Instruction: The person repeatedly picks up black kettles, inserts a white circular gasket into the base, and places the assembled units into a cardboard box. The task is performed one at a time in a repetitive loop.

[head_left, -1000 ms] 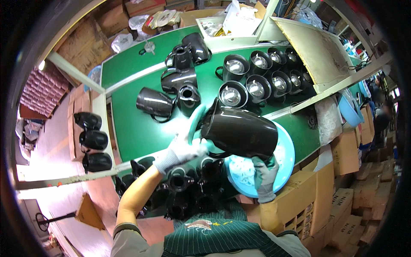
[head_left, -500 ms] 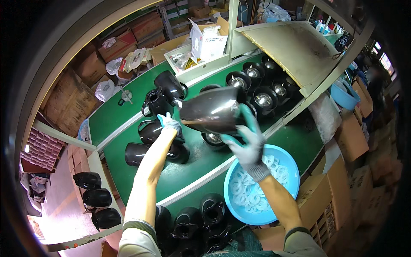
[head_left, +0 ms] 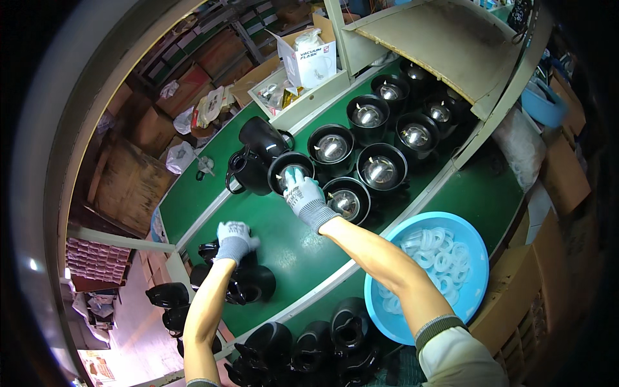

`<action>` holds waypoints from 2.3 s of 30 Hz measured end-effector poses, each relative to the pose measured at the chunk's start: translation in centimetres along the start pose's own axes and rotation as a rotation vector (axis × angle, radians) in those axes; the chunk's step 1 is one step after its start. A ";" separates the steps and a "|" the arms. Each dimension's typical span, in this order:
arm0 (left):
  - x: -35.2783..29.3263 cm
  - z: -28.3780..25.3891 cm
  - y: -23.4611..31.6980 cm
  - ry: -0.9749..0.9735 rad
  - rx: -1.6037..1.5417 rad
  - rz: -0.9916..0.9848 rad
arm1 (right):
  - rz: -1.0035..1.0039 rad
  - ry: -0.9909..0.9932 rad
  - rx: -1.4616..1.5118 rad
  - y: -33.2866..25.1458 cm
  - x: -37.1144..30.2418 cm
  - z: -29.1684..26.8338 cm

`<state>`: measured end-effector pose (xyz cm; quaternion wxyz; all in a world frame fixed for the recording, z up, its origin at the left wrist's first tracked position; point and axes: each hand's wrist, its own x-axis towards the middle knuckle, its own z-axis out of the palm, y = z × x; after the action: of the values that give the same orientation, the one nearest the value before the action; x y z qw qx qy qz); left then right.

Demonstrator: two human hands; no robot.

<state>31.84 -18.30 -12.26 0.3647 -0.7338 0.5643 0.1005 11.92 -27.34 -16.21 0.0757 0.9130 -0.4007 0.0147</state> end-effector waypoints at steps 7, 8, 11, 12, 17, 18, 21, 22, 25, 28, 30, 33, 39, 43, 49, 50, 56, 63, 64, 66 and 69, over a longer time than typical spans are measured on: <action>8.2 -8.9 2.9 0.876 -0.025 0.068 | 0.013 -0.015 0.008 0.3 -0.4 0.8; 10.5 -9.9 3.3 0.834 0.020 0.075 | 0.019 -0.046 0.029 0.4 -0.7 -0.1; 17.6 -10.7 3.4 0.835 0.192 0.293 | 0.025 0.029 0.030 0.2 -1.8 -0.6; 18.8 -12.0 4.9 0.744 0.268 0.347 | -0.004 -0.070 0.064 0.9 -2.0 -0.7; 24.1 -11.5 7.8 0.572 0.319 0.192 | -0.096 -0.001 0.099 2.0 -4.5 -0.4; 24.6 -10.8 8.1 0.560 0.313 0.158 | -0.096 0.015 0.133 1.9 -4.8 -0.2; 25.2 -8.4 7.2 0.679 0.264 0.117 | -0.114 0.014 0.152 2.0 -5.5 -0.3; 24.9 -7.2 6.6 0.671 0.252 0.103 | -0.133 0.005 0.149 2.0 -5.6 -0.4; 21.2 -6.8 6.7 0.575 0.050 0.003 | -0.111 -0.040 0.123 2.7 -5.6 -0.2; 16.7 -4.5 3.8 0.544 0.037 0.034 | -0.118 -0.093 0.086 2.5 -5.6 -0.9; 13.5 -1.9 1.8 0.521 -0.030 0.018 | -0.114 -0.041 0.081 2.1 -5.9 -1.9; 9.1 2.0 -0.4 0.498 -0.061 0.027 | -0.136 0.077 0.118 2.4 -8.0 -4.7; -0.3 6.8 -1.1 0.270 0.105 0.025 | -0.095 0.337 0.371 2.6 -21.1 -11.1; -5.7 7.2 -1.0 -0.029 0.002 0.081 | 0.152 0.275 0.697 3.7 -35.3 -13.9; -19.7 -1.7 15.5 0.238 -0.472 0.572 | 0.958 0.303 0.821 -0.7 -58.6 -10.6; -21.6 -2.5 19.5 0.223 -0.571 0.696 | 1.062 0.300 0.861 -1.7 -61.8 -10.0; -19.1 3.5 39.9 0.852 -0.233 1.087 | 1.267 0.353 0.705 -4.3 -73.5 -10.2; -8.0 9.5 42.8 1.097 -0.113 1.011 | 1.553 0.612 0.381 0.1 -91.0 -5.9; -6.9 9.6 41.0 1.062 -0.123 0.932 | 1.692 0.684 0.463 1.9 -93.2 -4.7; -12.3 7.0 42.9 0.755 -0.097 0.795 | 1.933 0.626 0.302 5.1 -99.1 -4.2; -15.0 5.8 43.4 0.621 -0.156 0.592 | 1.810 0.608 0.219 14.0 -104.8 -3.0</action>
<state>-10.95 -7.41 -26.31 0.0768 -0.5609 0.8241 0.0176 -69.40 40.23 -20.66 0.0505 0.2169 -0.9133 0.3410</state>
